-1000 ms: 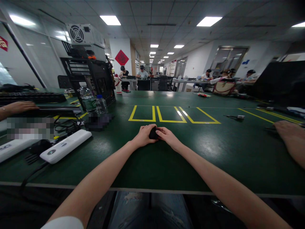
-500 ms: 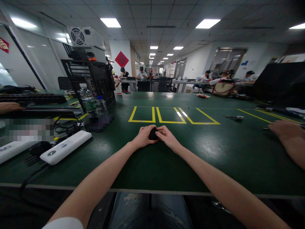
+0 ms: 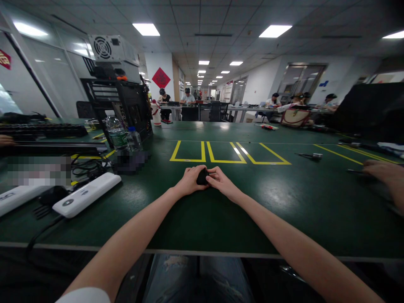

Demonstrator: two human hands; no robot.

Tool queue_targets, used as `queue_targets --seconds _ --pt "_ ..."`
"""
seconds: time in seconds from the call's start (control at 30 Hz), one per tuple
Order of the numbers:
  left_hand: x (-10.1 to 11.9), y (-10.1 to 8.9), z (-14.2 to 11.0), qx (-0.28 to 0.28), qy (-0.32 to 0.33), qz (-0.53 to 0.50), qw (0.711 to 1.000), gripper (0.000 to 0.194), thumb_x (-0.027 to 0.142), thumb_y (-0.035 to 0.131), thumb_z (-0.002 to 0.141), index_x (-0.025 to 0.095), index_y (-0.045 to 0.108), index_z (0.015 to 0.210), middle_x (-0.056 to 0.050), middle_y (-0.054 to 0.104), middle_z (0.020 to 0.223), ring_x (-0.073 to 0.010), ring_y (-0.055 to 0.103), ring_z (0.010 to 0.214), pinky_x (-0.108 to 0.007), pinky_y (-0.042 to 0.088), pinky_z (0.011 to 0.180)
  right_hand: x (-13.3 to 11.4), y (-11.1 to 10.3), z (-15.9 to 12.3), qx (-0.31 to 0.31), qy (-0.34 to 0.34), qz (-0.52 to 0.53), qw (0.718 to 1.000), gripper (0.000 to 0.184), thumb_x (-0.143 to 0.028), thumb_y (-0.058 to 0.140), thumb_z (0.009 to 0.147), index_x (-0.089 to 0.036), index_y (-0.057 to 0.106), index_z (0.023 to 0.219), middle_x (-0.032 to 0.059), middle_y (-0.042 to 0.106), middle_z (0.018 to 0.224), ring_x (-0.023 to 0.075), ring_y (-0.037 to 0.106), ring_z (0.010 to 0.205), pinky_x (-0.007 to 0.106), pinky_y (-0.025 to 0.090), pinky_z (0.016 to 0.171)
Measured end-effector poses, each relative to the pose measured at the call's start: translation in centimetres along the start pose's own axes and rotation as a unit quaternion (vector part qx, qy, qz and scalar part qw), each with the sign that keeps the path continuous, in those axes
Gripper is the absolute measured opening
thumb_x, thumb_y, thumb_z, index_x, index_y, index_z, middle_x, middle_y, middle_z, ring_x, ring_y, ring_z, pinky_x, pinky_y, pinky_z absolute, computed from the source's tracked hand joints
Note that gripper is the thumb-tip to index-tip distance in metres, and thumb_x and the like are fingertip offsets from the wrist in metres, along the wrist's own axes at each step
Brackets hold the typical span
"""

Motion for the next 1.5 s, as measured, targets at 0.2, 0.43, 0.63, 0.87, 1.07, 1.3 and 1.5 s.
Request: queue_targets --seconds 0.2,0.43,0.63,0.87,1.07,1.3,1.5 --pt "0.0 0.1 0.1 0.001 0.001 -0.002 1.0 0.058 0.034 0.062 0.063 0.023 0.035 0.113 -0.005 0.048 0.11 -0.0229 0.045 0.102 -0.038 0.028 0.087 0.7 -0.1 0.4 0.02 0.002 0.001 1.0 0.027 -0.035 0.051 0.074 -0.024 0.043 0.097 0.0013 0.052 0.091 0.015 0.053 0.084 0.035 0.046 0.075" --pt "0.1 0.0 -0.1 -0.003 0.004 0.005 1.0 0.057 0.034 0.061 0.064 0.023 0.035 0.113 -0.005 0.048 0.111 -0.0227 0.045 0.103 -0.038 0.027 0.088 0.7 -0.2 0.5 -0.011 0.017 -0.016 1.0 0.032 -0.033 0.049 0.076 -0.022 0.044 0.105 0.0037 0.051 0.099 0.0171 0.051 0.091 0.037 0.043 0.079" --pt "-0.3 0.4 0.1 0.008 0.007 0.009 1.0 0.057 0.033 0.062 0.063 0.023 0.034 0.112 -0.004 0.049 0.109 -0.0219 0.045 0.102 -0.037 0.027 0.088 -0.2 0.0 0.2 -0.014 -0.013 0.008 1.0 0.028 -0.028 0.057 0.071 -0.022 0.045 0.095 0.0016 0.053 0.094 0.0159 0.051 0.091 0.035 0.041 0.081" --pt "-0.2 0.2 0.0 0.005 -0.001 0.001 1.0 0.06 0.034 0.062 0.062 0.023 0.034 0.113 -0.005 0.047 0.111 -0.0233 0.044 0.104 -0.038 0.026 0.088 -0.1 -0.1 0.4 0.034 0.0 -0.005 0.999 0.024 -0.033 0.055 0.071 -0.022 0.046 0.092 0.0021 0.053 0.09 0.016 0.053 0.085 0.035 0.045 0.074" --pt "0.1 0.0 0.0 -0.001 0.006 -0.003 1.0 0.057 0.034 0.061 0.064 0.023 0.035 0.113 -0.005 0.048 0.109 -0.0226 0.046 0.101 -0.038 0.027 0.088 0.4 -0.3 0.6 0.019 0.023 -0.021 0.999 0.03 -0.031 0.052 0.074 -0.019 0.047 0.101 0.0058 0.051 0.101 0.0182 0.049 0.095 0.037 0.042 0.081" --pt "0.0 0.1 0.0 0.01 0.01 0.002 1.0 0.056 0.034 0.061 0.064 0.023 0.034 0.112 -0.004 0.05 0.106 -0.0214 0.047 0.098 -0.037 0.028 0.087 -0.2 0.0 0.1 -0.019 -0.015 0.016 1.0 0.031 -0.025 0.059 0.069 -0.022 0.045 0.097 0.0025 0.052 0.098 0.0166 0.051 0.095 0.036 0.041 0.084" --pt "-0.1 0.1 0.0 0.008 0.007 0.002 1.0 0.06 0.035 0.062 0.062 0.023 0.033 0.114 -0.005 0.048 0.11 -0.0226 0.045 0.102 -0.037 0.027 0.088 0.4 -0.1 0.3 0.01 -0.013 0.033 0.999 0.023 -0.035 0.052 0.074 -0.023 0.047 0.093 0.001 0.053 0.09 0.0148 0.053 0.086 0.034 0.044 0.077"
Point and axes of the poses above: each hand's wrist, its own z-axis towards the middle knuckle, its own y-axis out of the palm, x = y × z, the point moved 5 cm from there along z, towards the middle knuckle
